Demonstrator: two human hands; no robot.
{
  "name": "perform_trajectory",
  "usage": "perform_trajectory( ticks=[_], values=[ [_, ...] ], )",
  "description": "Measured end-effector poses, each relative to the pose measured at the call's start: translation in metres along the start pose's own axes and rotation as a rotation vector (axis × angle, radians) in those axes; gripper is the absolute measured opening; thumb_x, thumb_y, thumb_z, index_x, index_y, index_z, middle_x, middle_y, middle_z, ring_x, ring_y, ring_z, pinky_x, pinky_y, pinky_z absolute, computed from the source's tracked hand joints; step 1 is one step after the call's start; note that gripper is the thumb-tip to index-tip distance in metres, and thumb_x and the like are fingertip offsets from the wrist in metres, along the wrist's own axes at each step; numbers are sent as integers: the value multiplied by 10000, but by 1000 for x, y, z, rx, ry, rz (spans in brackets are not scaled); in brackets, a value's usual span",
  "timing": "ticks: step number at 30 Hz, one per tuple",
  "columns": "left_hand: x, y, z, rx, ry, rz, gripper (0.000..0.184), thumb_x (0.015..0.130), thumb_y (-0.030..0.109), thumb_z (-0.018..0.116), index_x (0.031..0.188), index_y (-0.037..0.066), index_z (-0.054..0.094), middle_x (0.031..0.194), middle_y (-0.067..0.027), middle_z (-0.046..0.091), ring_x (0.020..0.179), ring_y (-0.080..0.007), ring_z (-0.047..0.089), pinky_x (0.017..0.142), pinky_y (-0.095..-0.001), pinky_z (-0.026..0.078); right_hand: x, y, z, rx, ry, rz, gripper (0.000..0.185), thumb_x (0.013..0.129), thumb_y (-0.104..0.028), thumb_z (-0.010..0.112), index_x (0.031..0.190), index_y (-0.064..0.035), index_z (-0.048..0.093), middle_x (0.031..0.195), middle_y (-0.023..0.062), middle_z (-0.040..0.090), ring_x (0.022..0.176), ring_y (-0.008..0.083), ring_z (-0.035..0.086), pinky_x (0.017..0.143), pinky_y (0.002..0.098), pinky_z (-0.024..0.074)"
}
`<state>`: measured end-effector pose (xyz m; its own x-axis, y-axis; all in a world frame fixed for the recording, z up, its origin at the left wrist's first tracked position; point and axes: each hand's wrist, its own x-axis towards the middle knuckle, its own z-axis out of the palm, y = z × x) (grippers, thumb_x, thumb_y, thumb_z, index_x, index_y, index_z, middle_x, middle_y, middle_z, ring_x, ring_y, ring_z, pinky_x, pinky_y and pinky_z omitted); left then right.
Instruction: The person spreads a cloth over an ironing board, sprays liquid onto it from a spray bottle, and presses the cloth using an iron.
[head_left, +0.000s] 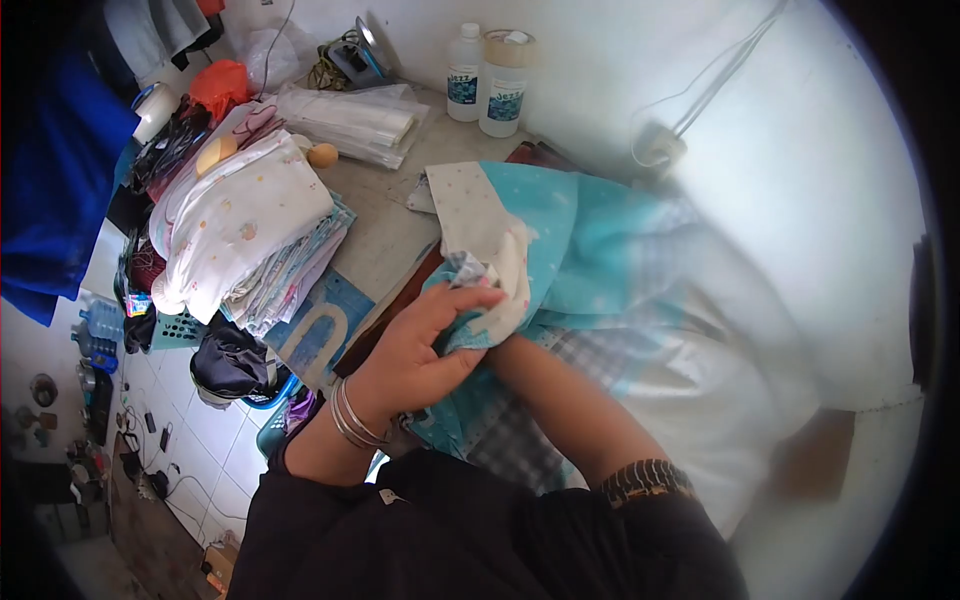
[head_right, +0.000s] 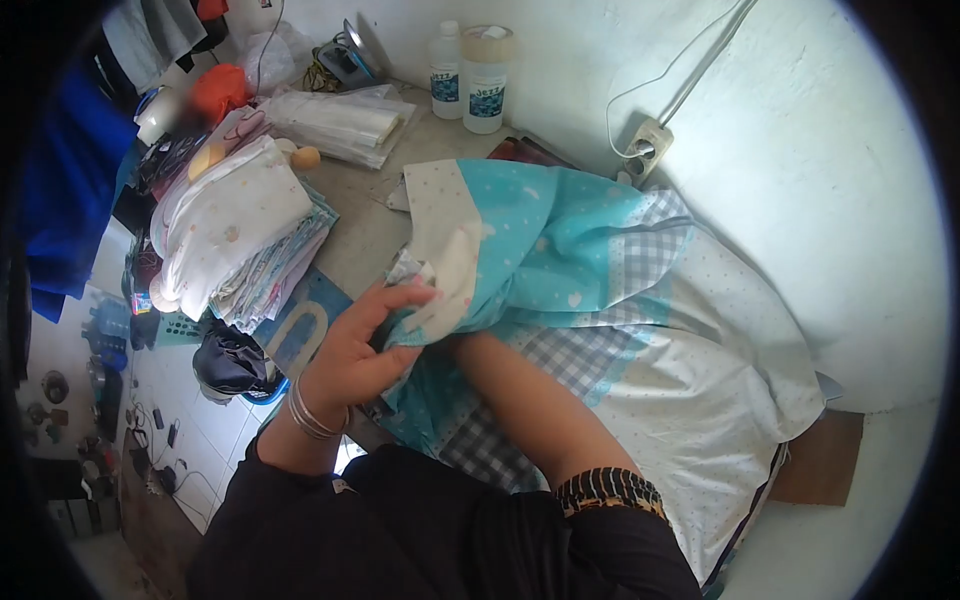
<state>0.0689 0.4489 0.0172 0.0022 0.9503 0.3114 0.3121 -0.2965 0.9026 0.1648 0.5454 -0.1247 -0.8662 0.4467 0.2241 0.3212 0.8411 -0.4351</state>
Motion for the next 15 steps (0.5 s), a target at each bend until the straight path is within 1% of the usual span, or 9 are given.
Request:
perform_trajectory(
  ticks=[1,2,4,6,7,8,10,14,15],
  values=[
    [-3,-7,-2,18,-83,-8,561,758,129,606,1268,26,395,1269,-135,429,1194,-219,384,1007,-311,263,-2,2,0,18,8,-25,664,759,-366,513,1334,-110,303,1338,176,331,1259,353,274,1053,453,175],
    [-5,-16,-3,14,-91,-12,561,758,129,606,1268,26,395,1269,-135,429,1194,-219,384,1007,-311,263,-6,3,0,34,15,-49,682,752,-367,522,1339,-108,293,1348,178,319,1266,355,262,1059,450,164],
    [-11,-40,-9,49,204,-149,720,746,194,645,1332,7,271,1275,-183,416,1201,-267,392,983,-329,303,-11,6,-5,41,21,-74,701,744,-368,532,1345,-106,282,1357,179,307,1273,357,251,1064,447,153],
    [-40,-66,-20,22,222,-209,766,741,231,650,1345,3,237,1303,-192,376,1223,-264,359,997,-330,282,-25,-3,-12,60,72,-20,715,715,-382,563,1325,-95,321,1336,176,339,1261,355,271,1059,445,162],
    [-57,-75,-20,4,243,-264,815,737,268,655,1359,0,202,1332,-200,335,1245,-261,327,1011,-332,261,-33,-3,-5,13,37,-33,686,713,-414,561,1288,-83,388,1322,173,363,1252,343,291,1058,453,153],
    [-72,-78,-14,5,242,-270,815,737,268,655,1359,0,202,1332,-200,335,1245,-261,327,1011,-332,261,-40,-7,-1,18,35,-31,686,713,-414,561,1288,-83,388,1322,173,363,1252,343,291,1058,453,153],
    [-99,-81,-5,204,167,-508,788,698,298,690,1305,-16,298,1230,-217,459,1160,-267,445,956,-334,338,-49,-18,4,-135,-195,146,659,715,-451,552,1241,-68,450,1296,171,396,1243,327,310,1054,474,144],
    [-126,-92,-3,159,127,-651,638,704,218,661,1234,-19,394,1103,-196,551,1046,-245,535,886,-327,399,-48,-48,22,-92,-170,130,630,732,-455,539,1214,-54,475,1275,161,417,1220,318,337,1041,489,163],
    [-127,-89,-10,137,251,-579,570,703,180,640,1193,-19,428,1044,-185,577,995,-243,562,853,-324,418,-47,-51,27,-26,-243,-4,615,751,-450,521,1230,-70,459,1278,164,407,1224,332,320,1039,487,166]
  ],
)
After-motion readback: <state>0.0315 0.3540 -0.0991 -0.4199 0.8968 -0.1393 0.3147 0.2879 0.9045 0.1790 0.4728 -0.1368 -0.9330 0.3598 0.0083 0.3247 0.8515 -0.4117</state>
